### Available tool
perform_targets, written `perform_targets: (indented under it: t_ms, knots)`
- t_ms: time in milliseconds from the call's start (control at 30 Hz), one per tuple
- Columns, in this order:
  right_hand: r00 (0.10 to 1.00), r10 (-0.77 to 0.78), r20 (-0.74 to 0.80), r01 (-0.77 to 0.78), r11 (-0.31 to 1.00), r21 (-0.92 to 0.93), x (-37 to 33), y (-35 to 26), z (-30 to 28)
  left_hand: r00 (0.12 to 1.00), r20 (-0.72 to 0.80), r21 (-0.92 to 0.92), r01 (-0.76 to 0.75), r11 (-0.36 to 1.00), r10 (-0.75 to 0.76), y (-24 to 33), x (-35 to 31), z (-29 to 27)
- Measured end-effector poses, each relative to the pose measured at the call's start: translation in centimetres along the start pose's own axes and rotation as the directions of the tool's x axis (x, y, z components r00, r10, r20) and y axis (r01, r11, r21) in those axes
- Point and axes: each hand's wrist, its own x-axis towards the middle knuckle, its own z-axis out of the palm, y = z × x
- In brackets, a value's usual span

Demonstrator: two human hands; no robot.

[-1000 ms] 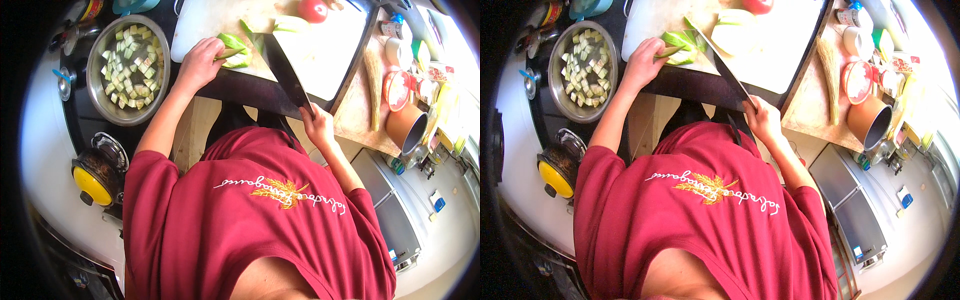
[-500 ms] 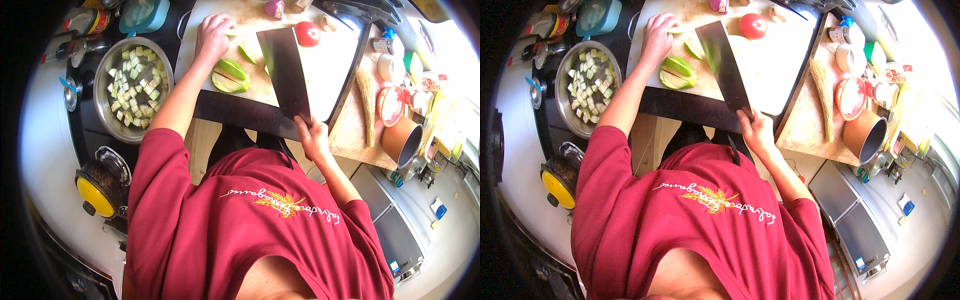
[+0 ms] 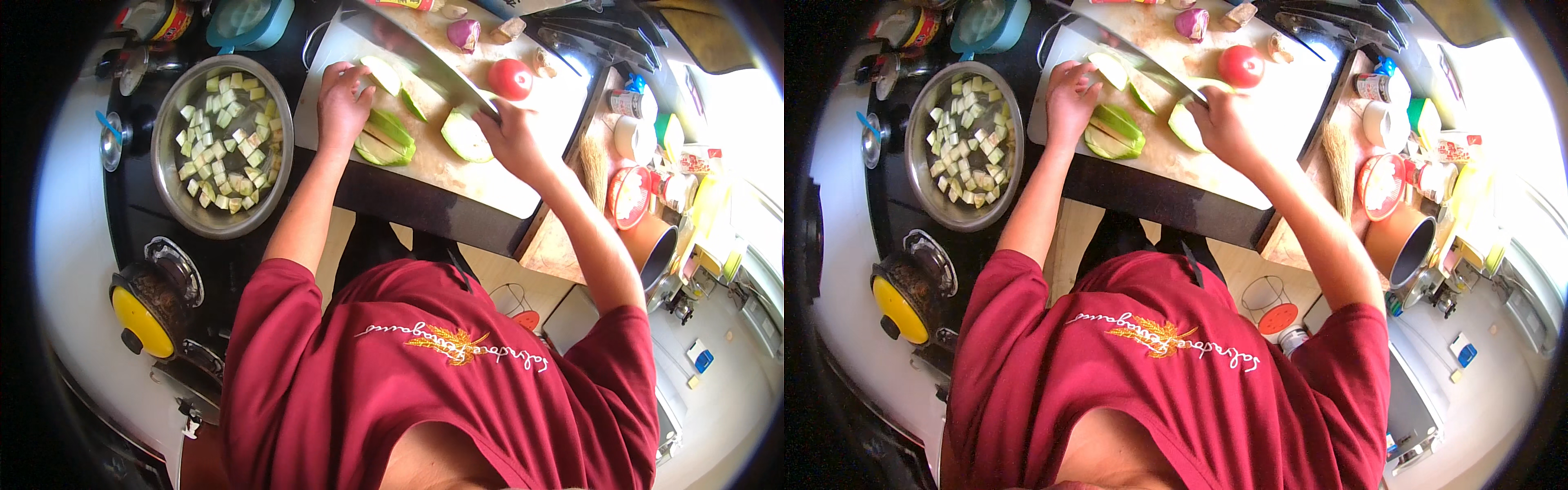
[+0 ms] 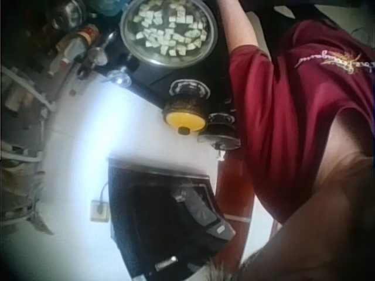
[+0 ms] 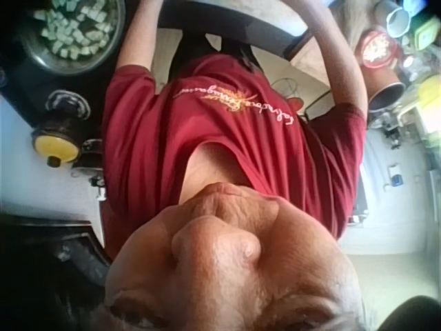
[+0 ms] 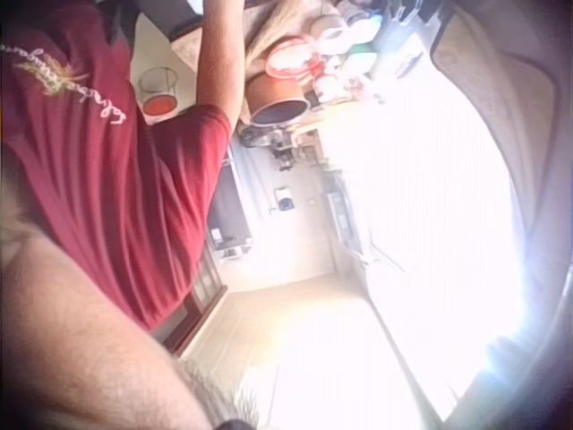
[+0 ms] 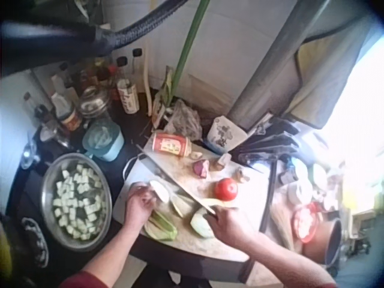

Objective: The person cuts vegetables into small cubes on a white cutting board using a large knife and places the pieces into a bowl filled with water.

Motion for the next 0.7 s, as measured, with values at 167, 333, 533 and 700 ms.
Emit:
perform_targets:
  t_ms: [167,333,533,700]
  knots:
    - [0.978,0.092,0.185,-0.006,0.907,-0.422,5.2,-3.9,1.7,0.983,0.009,0.161,-0.181,0.97,0.181,-0.2,0.3,0.4]
    - [0.956,0.213,0.201,-0.134,0.928,-0.348,5.2,-4.8,2.6,0.991,0.006,0.069,-0.131,0.989,0.131,-0.7,0.3,0.3]
    - [0.958,0.21,0.196,-0.124,0.918,-0.375,5.4,-5.2,2.9,0.984,-0.037,0.051,-0.174,0.983,0.175,-0.6,0.4,0.4]
    - [0.959,0.203,0.198,-0.12,0.923,-0.365,5.7,-6.1,3.2,0.985,-0.027,0.049,-0.168,0.985,0.169,-0.6,0.7,0.3]
